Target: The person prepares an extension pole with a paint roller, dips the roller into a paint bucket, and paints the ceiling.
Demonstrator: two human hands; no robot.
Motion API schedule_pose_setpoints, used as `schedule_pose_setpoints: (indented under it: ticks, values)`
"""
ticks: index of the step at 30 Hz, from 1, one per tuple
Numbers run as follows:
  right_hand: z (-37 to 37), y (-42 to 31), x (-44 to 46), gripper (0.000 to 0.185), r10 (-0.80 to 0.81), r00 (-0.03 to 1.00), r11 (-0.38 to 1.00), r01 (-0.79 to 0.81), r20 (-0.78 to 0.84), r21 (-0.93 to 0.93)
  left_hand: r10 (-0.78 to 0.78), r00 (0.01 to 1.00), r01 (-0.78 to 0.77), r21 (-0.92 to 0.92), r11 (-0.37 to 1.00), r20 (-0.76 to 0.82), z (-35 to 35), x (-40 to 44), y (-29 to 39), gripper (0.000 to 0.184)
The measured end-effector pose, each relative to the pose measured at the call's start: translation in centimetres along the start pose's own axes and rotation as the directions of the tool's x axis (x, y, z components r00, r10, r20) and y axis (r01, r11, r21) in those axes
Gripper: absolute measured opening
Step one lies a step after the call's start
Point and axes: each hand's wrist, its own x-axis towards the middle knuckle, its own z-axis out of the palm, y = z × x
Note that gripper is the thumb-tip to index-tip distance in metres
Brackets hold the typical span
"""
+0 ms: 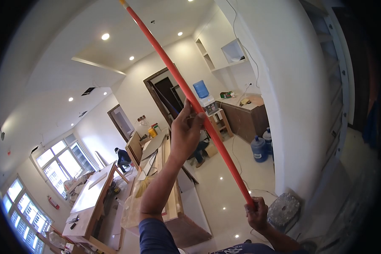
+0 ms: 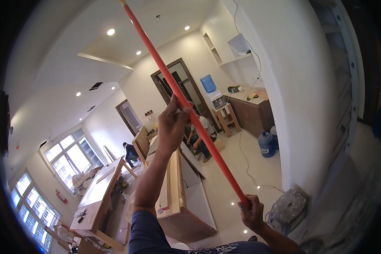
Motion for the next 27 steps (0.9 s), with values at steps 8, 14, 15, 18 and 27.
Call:
schedule_pose_setpoints:
  ticks: [8, 14, 15, 18, 27]
  values:
    - [-1.7, 1.2, -0.1, 0.026, -0.071, 0.996, 0.994, 0.066, -0.057, -0.085, -0.004, 0.998, 0.004, 0.006, 1.0, 0.06, 1.5, 0.4, -1.3, 0.061]
    - [-1.5, 0.0, 2.4, 0.026, -0.058, 0.997, 0.996, 0.053, -0.06, -0.077, 0.044, 0.998, -0.041, -0.054, 0.998, 0.048, 1.6, 2.7, -2.0, 0.043]
    - [-1.4, 0.2, 2.6, 0.026, -0.048, 0.997, 0.997, 0.044, -0.059, -0.071, 0.045, 0.998, -0.044, -0.034, 0.998, 0.046, 1.5, 2.9, -2.2, 0.042]
    - [-1.0, -0.1, 3.8, 0.025, -0.052, 0.997, 0.995, 0.047, -0.05, -0.084, 0.039, 0.998, -0.039, 0.017, 0.999, 0.041, 1.1, 3.6, -2.8, 0.044]
    - [2.5, -1.1, 11.2, 0.022, -0.106, 0.994, 0.986, 0.101, -0.031, -0.135, -0.086, 0.995, 0.087, -0.011, 0.996, 0.059, -2.6, 11.2, -6.9, 0.029]
